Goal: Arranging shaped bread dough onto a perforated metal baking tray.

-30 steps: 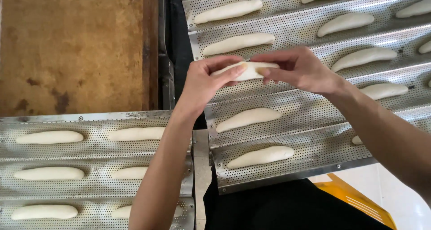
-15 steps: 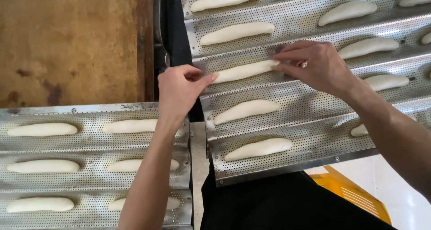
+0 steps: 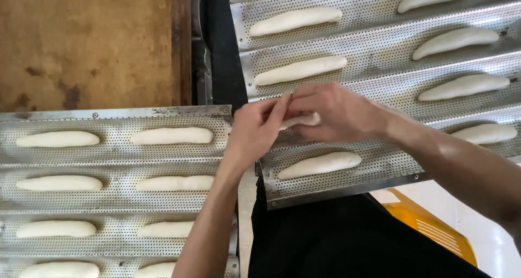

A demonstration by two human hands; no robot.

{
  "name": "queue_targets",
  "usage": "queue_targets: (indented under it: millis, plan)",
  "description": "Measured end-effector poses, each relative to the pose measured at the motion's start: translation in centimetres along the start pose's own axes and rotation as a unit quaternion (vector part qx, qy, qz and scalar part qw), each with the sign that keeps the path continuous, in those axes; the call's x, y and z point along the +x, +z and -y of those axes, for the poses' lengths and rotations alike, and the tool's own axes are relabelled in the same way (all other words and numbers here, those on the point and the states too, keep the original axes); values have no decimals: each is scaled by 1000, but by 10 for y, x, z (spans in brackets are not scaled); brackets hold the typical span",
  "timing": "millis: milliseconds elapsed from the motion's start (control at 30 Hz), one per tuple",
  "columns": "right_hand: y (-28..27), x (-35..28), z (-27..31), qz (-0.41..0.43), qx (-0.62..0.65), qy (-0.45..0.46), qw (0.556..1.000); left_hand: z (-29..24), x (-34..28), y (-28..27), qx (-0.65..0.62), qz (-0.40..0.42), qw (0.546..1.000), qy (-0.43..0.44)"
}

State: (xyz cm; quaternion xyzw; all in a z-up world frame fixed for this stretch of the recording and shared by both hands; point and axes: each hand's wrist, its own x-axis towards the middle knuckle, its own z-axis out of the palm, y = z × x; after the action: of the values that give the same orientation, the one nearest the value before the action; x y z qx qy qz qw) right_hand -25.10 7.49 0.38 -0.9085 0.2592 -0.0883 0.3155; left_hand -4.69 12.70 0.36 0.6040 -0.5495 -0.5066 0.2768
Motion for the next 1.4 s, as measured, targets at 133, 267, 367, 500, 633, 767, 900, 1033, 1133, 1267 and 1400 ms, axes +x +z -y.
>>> queue_targets:
  millis: [133,267,367,500,633,767,900,1033,1133,1267,1400]
  plan:
    - [-20,-27,7,-90,80,44,992,-2,9,21,-27,67,997,-30]
    - [-8,-50,-7,-74,12,113,991,-5,9,15,26,51,998,23]
    - [-1,-52,-19,-116,86,106,984,-21,6,7,-44,57,996,46]
    - [-9,-63,-27,-146,309,118,932,-22,10,6,-202,53,977,45]
    - [-3,-74,-31,-152,286,156,933,5,14,8,-227,92,969,23]
    - [-2,-84,-31,-118,81,211,967,-11,-2,-1,-103,32,990,-92]
    - [1,-93,-38,-164,-8,148,975,-15,-15,3,44,-61,996,-53]
    - [-1,-101,-38,-144,-12,194,970,-11,-28,1,90,-160,983,-21]
    - [-15,-97,0,-151,-29,191,969,-7,-45,-8,88,-211,972,61]
    - [9,-81,38,-112,20,65,991,-7,-70,-9,-47,-147,986,69]
    - [47,-61,62,-30,-101,8,994,-11,-86,5,-36,-84,993,68]
